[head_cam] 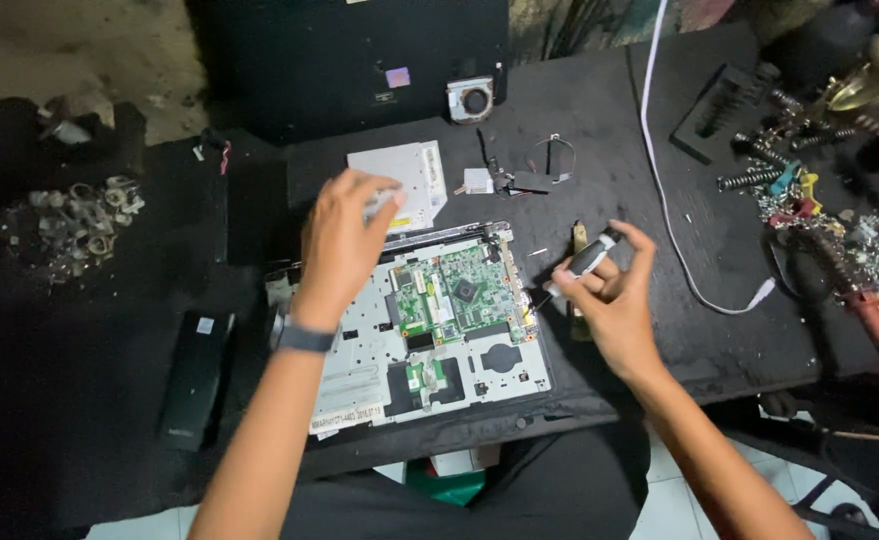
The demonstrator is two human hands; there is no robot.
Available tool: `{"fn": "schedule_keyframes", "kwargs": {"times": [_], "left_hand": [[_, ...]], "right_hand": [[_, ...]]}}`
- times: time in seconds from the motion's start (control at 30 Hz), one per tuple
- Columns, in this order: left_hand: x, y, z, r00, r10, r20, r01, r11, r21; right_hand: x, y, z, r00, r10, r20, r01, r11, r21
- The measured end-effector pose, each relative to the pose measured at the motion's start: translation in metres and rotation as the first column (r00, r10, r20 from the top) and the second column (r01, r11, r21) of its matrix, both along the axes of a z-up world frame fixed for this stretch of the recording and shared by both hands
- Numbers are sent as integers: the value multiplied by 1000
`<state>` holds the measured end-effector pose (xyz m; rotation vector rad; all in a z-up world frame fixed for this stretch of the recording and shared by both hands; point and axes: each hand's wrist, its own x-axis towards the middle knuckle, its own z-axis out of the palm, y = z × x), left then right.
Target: The person cleans the internal components of a disassembled electronic device using a brush and a small air blower. They brush dust from the circuit board and casing, then use the blower to remove debris from various areas.
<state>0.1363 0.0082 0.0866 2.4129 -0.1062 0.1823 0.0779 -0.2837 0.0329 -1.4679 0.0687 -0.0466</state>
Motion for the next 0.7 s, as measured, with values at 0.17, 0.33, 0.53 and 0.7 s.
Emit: {"fn": "schedule_keyframes", "kwargs": {"times": [0.17,0.33,0.53,0.7], "left_hand": [[-94,10,-7,998,47,-49,-48,998,-27],[-164,22,-13,975,106,-193,-117,992,-44],[-177,32,-49,979,170,-116,-144,968,204],[-180,37,-71,983,161,88,-179,941,286]], "right_hand": [[10,16,14,997,-71,30,73,996,-46],[25,96,35,998,64,-7,-64,998,9],[33,219,36,853,473,221,-494,868,50],[61,273,-13,598,582,551,-417,813,-406]]}}
